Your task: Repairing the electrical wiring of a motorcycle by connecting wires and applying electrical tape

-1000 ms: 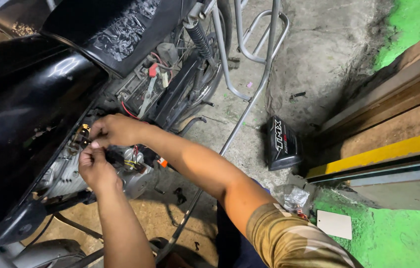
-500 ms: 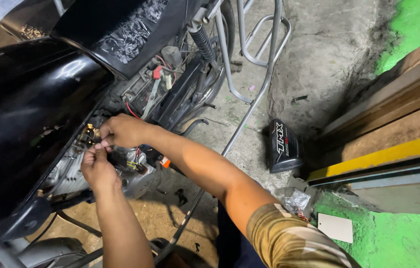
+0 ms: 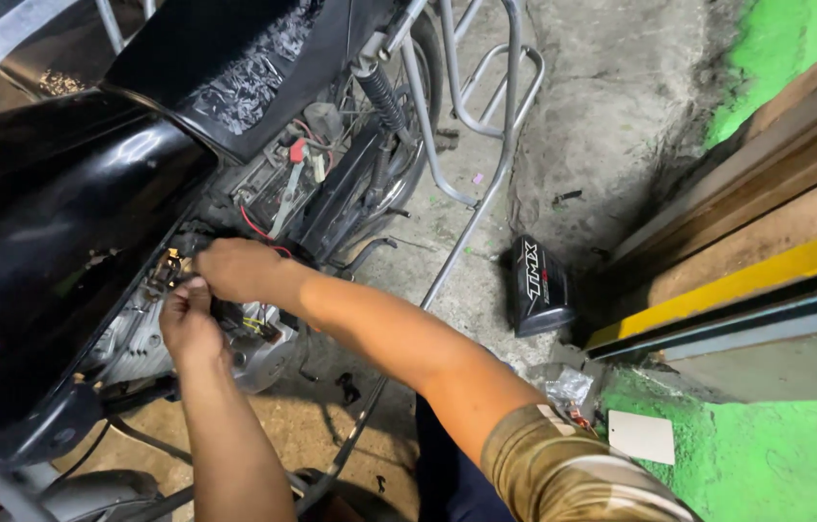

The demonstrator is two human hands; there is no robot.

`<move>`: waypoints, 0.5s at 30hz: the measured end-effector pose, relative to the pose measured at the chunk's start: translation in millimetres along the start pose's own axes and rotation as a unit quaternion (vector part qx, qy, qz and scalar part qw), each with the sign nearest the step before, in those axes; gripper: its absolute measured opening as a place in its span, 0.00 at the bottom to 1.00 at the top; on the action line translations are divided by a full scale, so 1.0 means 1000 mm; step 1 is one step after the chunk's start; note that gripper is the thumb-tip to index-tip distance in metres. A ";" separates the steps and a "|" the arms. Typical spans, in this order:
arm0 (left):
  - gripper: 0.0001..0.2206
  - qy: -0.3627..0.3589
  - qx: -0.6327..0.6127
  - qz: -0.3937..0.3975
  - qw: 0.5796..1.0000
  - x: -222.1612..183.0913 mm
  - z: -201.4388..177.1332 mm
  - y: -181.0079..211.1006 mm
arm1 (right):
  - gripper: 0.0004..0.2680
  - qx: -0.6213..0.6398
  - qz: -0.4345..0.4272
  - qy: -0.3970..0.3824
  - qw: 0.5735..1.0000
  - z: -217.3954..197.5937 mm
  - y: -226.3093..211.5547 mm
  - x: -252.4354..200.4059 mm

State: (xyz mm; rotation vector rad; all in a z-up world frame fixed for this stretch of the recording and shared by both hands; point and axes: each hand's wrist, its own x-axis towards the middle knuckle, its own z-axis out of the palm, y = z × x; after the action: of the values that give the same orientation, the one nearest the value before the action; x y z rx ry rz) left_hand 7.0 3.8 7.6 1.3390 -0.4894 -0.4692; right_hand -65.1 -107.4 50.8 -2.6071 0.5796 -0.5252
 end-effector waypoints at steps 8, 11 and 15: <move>0.02 -0.024 -0.109 -0.119 0.987 -0.005 0.005 0.022 | 0.07 -0.112 0.043 0.007 0.993 0.030 -0.012 0.017; 0.05 -0.020 -0.121 -0.135 0.983 -0.024 0.018 0.056 | 0.07 -0.161 0.022 0.041 0.986 0.008 -0.029 0.002; 0.08 -0.015 -0.100 -0.163 0.981 -0.012 -0.008 0.032 | 0.07 -0.174 0.007 0.057 0.983 0.013 -0.029 0.000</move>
State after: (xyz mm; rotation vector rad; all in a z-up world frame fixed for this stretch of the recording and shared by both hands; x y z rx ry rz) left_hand 3.7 22.7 36.6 1.2208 -0.2385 -0.7886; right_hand -50.5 -78.9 53.3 -2.9112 0.7881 -0.6201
